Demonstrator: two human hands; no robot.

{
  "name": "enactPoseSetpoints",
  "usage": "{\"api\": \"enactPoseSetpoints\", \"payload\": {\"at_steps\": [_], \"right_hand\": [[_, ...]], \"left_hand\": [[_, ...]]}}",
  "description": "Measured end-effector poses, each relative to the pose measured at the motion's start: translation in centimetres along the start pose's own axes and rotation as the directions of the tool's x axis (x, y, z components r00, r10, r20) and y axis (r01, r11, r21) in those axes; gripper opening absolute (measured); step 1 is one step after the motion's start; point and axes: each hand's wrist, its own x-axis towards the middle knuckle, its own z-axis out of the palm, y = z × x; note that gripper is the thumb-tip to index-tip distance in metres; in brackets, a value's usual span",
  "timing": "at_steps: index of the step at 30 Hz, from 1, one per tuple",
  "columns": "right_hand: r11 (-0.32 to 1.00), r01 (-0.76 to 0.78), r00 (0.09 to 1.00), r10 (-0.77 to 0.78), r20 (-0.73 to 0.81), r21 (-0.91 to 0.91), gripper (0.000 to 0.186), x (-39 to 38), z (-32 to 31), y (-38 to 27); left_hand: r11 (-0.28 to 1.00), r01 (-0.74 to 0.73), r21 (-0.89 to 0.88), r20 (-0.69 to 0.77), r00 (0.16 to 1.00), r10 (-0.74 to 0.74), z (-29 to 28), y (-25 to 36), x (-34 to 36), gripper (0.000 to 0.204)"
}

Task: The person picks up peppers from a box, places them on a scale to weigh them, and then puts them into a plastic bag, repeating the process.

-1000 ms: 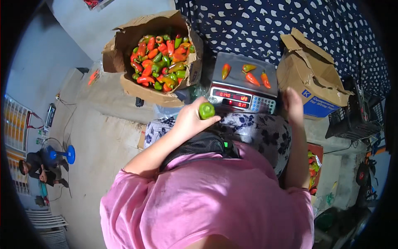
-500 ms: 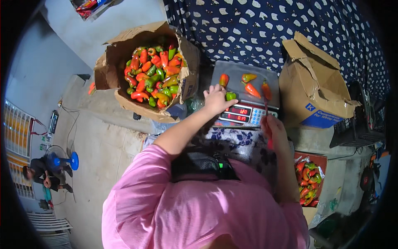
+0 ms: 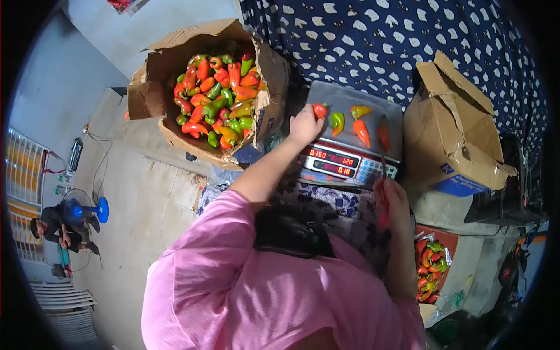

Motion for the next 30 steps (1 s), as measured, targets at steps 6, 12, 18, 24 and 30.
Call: {"api": "enactPoseSetpoints", "payload": {"at_steps": [6,12,18,24,30], "right_hand": [[0.828,0.424,0.873,-0.267,0.408,-0.367,0.023,-1.1,4.0,-0.9],[0.574,0.587,0.781,-0.215,0.586,-0.571,0.027,-6.3,9.5,-5.4],[0.334,0.802,0.596,-0.409,0.691,-0.494,0.029,-10.4,11.5,-5.4],[0.198,0.813,0.576,-0.42,0.702,-0.548,0.029,-11.3,11.4,-5.3],[0.731,0.503,0.828,-0.56,0.017,-0.461,0.03,3.1,-0.9,-4.0]], "left_hand": [[0.211,0.364,-0.907,0.397,0.908,0.138,-8.7,2.4,-8.8,0.041],[0.618,-0.003,-0.786,0.195,0.948,0.252,-16.9,5.0,-16.3,0.028],[0.684,-0.085,-0.725,0.142,0.953,0.268,-19.4,4.5,-19.7,0.027],[0.711,-0.061,-0.701,0.178,0.95,0.257,-20.6,5.9,-21.2,0.027],[0.534,-0.433,-0.726,-0.031,0.796,0.604,-21.2,6.1,-22.6,0.024]]}}
